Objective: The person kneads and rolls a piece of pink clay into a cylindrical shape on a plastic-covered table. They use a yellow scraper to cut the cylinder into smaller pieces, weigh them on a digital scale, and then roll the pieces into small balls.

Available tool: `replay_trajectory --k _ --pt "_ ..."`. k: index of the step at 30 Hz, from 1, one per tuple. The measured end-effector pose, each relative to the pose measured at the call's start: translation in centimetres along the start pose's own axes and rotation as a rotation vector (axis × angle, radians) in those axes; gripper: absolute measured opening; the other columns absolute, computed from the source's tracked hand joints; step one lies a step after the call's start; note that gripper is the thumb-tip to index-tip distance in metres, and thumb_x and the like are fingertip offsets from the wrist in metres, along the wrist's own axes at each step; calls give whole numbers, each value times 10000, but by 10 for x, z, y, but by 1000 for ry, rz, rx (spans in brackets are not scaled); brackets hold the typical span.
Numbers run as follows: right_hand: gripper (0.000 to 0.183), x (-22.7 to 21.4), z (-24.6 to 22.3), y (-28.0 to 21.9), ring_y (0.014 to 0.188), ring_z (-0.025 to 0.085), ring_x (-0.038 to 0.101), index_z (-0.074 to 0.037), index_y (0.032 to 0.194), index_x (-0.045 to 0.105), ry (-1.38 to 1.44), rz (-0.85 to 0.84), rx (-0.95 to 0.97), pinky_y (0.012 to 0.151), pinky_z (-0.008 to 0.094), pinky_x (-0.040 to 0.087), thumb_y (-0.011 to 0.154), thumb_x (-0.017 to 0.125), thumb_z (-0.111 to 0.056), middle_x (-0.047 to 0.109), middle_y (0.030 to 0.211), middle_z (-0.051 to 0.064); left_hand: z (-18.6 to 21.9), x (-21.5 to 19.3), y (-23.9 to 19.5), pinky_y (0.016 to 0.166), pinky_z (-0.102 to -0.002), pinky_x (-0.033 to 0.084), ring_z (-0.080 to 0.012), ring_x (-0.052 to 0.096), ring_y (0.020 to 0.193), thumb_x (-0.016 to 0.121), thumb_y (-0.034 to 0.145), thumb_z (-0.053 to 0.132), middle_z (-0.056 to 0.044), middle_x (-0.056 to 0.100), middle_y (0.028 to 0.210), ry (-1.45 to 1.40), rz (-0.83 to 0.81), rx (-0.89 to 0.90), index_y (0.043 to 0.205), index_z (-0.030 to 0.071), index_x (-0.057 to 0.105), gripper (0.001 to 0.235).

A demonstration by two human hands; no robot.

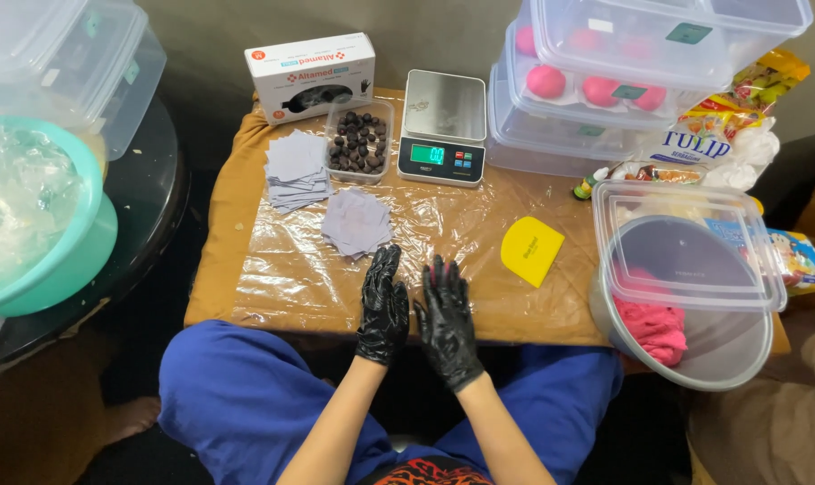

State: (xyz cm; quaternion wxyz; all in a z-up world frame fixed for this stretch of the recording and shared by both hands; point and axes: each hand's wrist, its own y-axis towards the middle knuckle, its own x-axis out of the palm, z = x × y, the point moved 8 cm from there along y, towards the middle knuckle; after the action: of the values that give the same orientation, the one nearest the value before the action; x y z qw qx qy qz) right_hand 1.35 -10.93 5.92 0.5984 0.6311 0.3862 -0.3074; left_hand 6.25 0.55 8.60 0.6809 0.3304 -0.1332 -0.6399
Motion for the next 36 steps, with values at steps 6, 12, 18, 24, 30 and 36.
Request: replay_trajectory --k 6,12,18,24,30,36 --pt "657 48 96 37 1468 285 452 -212 1449 580 -664 294 35 1253 539 36 998 480 -679 564 1508 81 5 6 -3 1181 -437 380 -330 505 1381 545 985 98 -155 575 1446 164 -24 38 1435 59 565 452" --pt "531 38 28 79 1430 342 479 -120 1285 702 -127 162 -36 1109 483 421 1009 561 -551 626 1431 114 -1 5 -3 1167 -468 400 -370 528 1346 531 991 109 -192 591 1408 115 49 67 1397 21 582 419" --pt "619 -27 4 -1 1489 340 380 -99 1511 498 -81 67 14 1200 443 327 995 580 -432 418 1616 147 -7 8 -4 1155 -472 409 -387 538 1334 505 1002 100 -196 602 1401 85 21 76 1389 10 590 406" --pt "708 53 108 46 1491 295 410 -180 1434 600 -521 107 221 1137 527 358 1008 437 -720 487 1586 93 10 3 0 1156 -470 416 -372 549 1330 507 996 103 -187 606 1398 141 13 99 1388 15 590 411" --pt "642 64 29 76 1497 357 375 -82 1432 584 -204 -12 -10 1208 508 298 1037 469 -576 469 1575 169 1 4 -2 1159 -501 409 -416 549 1313 464 1004 128 -228 605 1380 94 43 121 1385 -11 580 422" --pt "656 -14 16 9 1457 302 449 -95 1529 484 -303 113 22 1177 414 357 1031 468 -521 473 1581 152 -1 5 -3 1159 -470 412 -392 544 1329 493 983 104 -198 605 1398 112 32 105 1388 6 587 427"
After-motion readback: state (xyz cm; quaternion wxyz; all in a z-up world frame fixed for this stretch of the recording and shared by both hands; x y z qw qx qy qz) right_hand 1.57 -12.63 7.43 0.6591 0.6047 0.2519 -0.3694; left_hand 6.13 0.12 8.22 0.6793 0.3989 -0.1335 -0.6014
